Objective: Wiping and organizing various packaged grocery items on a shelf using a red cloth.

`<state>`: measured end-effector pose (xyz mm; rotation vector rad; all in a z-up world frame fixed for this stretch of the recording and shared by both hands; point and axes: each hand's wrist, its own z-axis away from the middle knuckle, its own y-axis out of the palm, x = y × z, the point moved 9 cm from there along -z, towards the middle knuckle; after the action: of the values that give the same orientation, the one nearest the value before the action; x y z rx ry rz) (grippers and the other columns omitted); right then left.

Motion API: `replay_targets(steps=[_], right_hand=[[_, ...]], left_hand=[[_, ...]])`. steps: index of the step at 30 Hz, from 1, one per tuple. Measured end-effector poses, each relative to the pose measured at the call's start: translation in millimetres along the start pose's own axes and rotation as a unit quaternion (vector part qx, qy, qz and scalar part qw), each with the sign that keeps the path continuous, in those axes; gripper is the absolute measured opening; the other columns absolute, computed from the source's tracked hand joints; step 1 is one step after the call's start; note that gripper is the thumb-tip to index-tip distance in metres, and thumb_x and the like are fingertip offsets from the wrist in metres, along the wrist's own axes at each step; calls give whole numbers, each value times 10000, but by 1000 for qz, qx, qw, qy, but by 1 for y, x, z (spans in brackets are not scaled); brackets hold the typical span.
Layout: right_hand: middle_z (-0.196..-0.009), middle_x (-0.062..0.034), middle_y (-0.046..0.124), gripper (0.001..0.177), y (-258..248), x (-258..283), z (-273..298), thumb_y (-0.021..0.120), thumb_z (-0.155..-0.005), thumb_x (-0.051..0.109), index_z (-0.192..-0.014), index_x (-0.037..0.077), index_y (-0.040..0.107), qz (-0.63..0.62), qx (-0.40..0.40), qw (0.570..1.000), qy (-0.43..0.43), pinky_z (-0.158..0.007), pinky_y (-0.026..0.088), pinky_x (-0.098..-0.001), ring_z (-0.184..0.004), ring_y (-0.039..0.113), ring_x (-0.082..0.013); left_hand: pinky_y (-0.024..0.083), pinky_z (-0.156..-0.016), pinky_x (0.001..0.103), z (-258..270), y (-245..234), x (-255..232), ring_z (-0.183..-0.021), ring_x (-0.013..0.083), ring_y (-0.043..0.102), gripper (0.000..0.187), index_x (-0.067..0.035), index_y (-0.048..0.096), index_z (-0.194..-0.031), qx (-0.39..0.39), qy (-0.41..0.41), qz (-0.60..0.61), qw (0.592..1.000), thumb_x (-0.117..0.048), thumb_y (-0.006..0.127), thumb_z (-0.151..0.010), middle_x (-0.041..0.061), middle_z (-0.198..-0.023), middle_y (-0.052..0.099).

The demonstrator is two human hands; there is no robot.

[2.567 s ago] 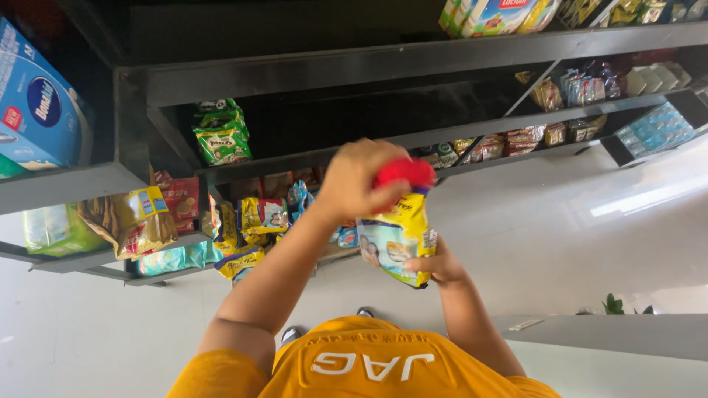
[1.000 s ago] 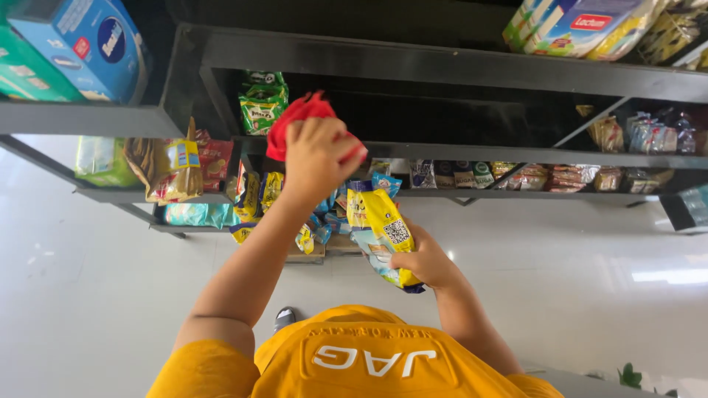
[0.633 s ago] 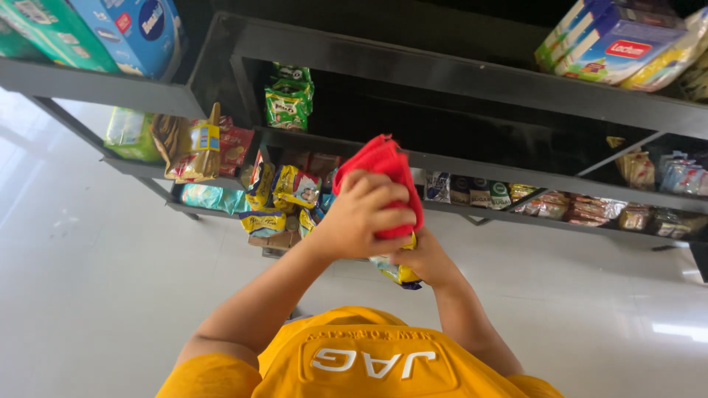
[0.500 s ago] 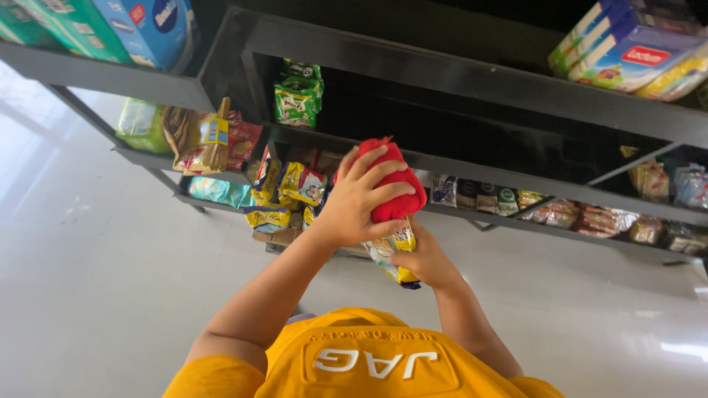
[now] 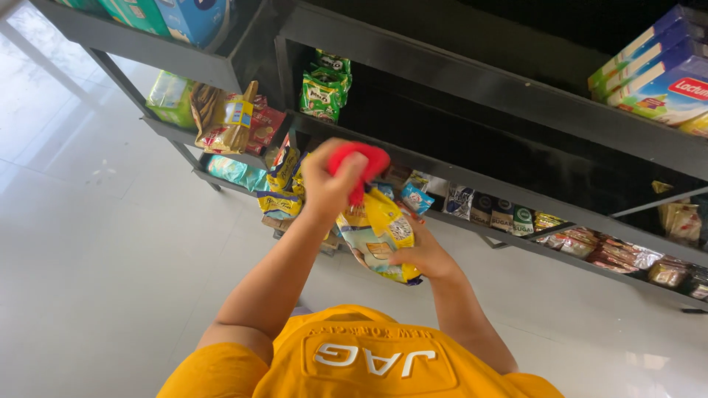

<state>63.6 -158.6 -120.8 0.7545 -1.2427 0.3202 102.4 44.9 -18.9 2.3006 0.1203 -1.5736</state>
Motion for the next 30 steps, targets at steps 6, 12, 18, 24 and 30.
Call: replay_targets(steps=[6, 12, 18, 24, 30], right_hand=[[-1306, -248, 645, 846, -10, 0, -3, 639, -591, 2, -1419, -74, 481, -254, 2, 966, -46, -1047, 523, -474, -1180, 657, -401], [-1291, -229, 652, 836, -8, 5, -24, 610, -604, 33, -1427, -38, 480, -280, -81, 947, -137, -1021, 528, -486, -1172, 643, -402], [-1392, -127, 600, 932, -22, 61, -27, 893, -783, 370, -1501, -30, 454, 19, -173, 933, -315, -1124, 496, -377, -1312, 599, -244], [-1196, -130, 703, 519, -34, 69, -58, 846, -895, 166, -1308, -45, 614, -64, -170, 954, -240, -960, 567, -373, -1087, 688, -225], [-1161, -157, 742, 274, -91, 47, -55, 756, -1005, 74, -1244, -42, 687, -42, -91, 949, -299, -906, 513, -340, -1034, 666, -219]], left_hand=[[589, -919, 372, -23, -44, 0, -1023, 223, 712, 513, -15, 584, -1325, -31, -53, 268, 961, -321, 719, -936, 117, -1175, 697], [401, -1169, 347, 41, 15, 33, -1400, 175, 504, 1045, -58, 370, -1564, 255, -137, 268, 919, -237, 904, -684, 46, -1508, 532], [452, -1139, 374, 22, -16, 18, -1323, 210, 562, 1022, -18, 464, -1505, 174, -155, 166, 958, -33, 905, -583, 79, -1392, 596], [542, -968, 371, 13, -17, -55, -1140, 268, 684, 890, -113, 545, -1418, 211, 15, -209, 955, -159, 915, -610, 86, -1238, 699], [553, -949, 420, 1, -36, -103, -1110, 345, 674, 803, -133, 584, -1379, 200, 216, -302, 907, -192, 908, -647, 108, -1240, 699]])
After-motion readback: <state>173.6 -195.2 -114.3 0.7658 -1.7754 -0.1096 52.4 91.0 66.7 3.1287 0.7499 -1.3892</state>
